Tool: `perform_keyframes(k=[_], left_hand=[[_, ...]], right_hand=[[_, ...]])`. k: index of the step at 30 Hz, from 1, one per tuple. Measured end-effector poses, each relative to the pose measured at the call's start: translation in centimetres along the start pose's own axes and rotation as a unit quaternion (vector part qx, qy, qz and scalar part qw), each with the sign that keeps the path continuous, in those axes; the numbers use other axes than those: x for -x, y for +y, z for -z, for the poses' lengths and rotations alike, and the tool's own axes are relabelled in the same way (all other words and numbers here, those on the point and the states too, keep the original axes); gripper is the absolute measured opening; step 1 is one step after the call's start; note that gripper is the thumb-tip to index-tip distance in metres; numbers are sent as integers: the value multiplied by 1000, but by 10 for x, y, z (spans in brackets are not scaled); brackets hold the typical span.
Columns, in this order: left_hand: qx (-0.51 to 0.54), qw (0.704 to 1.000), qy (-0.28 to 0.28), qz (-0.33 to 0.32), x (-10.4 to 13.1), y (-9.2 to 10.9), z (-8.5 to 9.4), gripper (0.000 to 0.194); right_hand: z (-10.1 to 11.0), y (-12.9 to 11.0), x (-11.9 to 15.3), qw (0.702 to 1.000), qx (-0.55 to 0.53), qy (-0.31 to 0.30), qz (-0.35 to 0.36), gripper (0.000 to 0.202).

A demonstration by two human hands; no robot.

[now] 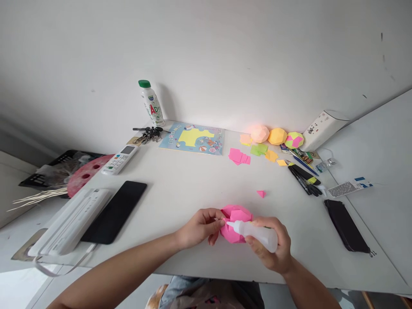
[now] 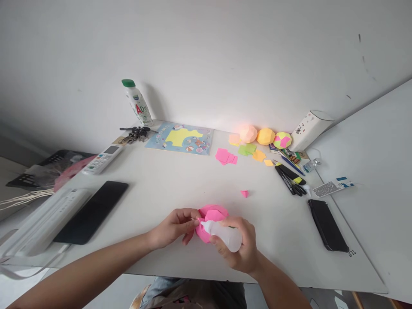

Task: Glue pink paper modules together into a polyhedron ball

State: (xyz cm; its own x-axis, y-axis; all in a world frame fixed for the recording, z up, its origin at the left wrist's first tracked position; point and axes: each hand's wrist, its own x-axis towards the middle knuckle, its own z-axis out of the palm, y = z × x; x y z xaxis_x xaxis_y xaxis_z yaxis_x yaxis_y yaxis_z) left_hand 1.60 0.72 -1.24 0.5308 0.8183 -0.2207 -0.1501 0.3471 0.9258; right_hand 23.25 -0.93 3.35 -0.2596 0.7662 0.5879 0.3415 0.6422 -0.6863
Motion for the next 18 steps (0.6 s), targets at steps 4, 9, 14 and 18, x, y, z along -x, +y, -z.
perform_keyframes(k=[4, 9, 14, 18], left_hand=[[0, 1000, -2, 3, 0, -2, 0, 45], [2, 1000, -4, 4, 1, -3, -1, 43], [5, 1000, -5, 7, 1, -1, 0, 44], [8, 1000, -7, -1, 0, -1, 1, 45]], right_hand=[[0, 1, -1, 1000, -13, -3, -3, 24], [0, -2, -1, 999, -33, -8, -18, 24], [-2, 4, 4, 981, -135, 59, -125, 21], [0, 14, -3, 912, -305, 100, -257, 19]])
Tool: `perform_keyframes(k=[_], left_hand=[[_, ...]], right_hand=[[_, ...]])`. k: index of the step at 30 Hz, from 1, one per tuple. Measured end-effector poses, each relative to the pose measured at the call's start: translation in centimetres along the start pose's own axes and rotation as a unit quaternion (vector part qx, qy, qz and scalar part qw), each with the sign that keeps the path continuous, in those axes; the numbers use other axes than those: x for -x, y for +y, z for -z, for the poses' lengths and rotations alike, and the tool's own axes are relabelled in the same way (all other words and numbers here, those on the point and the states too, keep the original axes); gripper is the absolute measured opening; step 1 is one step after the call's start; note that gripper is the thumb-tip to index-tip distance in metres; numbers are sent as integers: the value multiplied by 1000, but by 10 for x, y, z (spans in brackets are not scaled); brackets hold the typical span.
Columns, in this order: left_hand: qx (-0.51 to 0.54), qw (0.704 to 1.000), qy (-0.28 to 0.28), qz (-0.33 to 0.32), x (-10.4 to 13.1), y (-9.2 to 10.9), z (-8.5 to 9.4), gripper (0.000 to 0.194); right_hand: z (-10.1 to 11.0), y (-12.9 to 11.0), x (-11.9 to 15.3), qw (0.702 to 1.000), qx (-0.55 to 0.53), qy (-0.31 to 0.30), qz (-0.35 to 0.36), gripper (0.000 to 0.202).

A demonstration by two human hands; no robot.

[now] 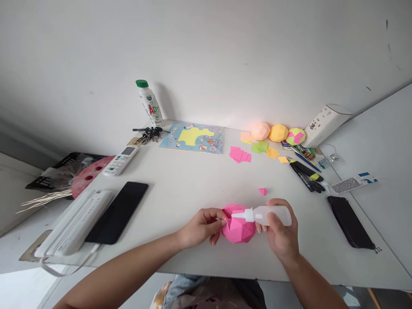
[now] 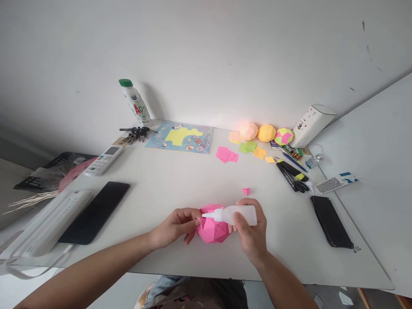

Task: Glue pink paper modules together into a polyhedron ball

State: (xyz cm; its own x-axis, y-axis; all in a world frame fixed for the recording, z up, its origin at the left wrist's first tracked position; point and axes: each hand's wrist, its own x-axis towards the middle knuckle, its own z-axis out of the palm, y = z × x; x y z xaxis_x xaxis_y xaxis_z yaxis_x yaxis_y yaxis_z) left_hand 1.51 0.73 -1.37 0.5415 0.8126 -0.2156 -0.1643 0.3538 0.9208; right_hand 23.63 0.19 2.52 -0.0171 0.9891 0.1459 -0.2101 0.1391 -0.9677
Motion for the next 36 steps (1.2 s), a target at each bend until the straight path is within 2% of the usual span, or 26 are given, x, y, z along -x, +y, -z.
perform_keyframes(k=[3, 5, 8, 11, 14, 17, 24, 31, 36], left_hand=[[1, 1000, 1, -6, 0, 0, 0, 44], [3, 1000, 0, -6, 0, 0, 0, 44], [5, 1000, -5, -9, 0, 0, 1, 44], [4, 1000, -7, -19, -3, 0, 4, 44], [1, 1000, -10, -28, -5, 0, 9, 43], [-5, 999, -15, -34, -4, 1, 13, 41], [-13, 999, -22, -29, 2, 6, 10, 40], [-23, 998, -23, -47, 7, 8, 7, 41], [-70, 994, -11, -80, 6, 8, 9, 40]], right_hand=[[5, -2, -15, 992, -100, 31, -73, 27], [10, -4, -25, 986, -121, 65, -100, 33], [16, -4, -38, 983, -105, 120, -91, 29], [21, 1, -46, 987, -80, 125, -64, 28], [28, 10, -54, 990, -34, 119, -69, 32], [37, 22, -63, 985, 35, 144, -89, 35], [55, 48, -76, 950, 210, 205, -109, 48], [73, 43, -77, 919, 315, 221, -83, 50], [97, 41, -102, 898, 347, 264, -60, 49]])
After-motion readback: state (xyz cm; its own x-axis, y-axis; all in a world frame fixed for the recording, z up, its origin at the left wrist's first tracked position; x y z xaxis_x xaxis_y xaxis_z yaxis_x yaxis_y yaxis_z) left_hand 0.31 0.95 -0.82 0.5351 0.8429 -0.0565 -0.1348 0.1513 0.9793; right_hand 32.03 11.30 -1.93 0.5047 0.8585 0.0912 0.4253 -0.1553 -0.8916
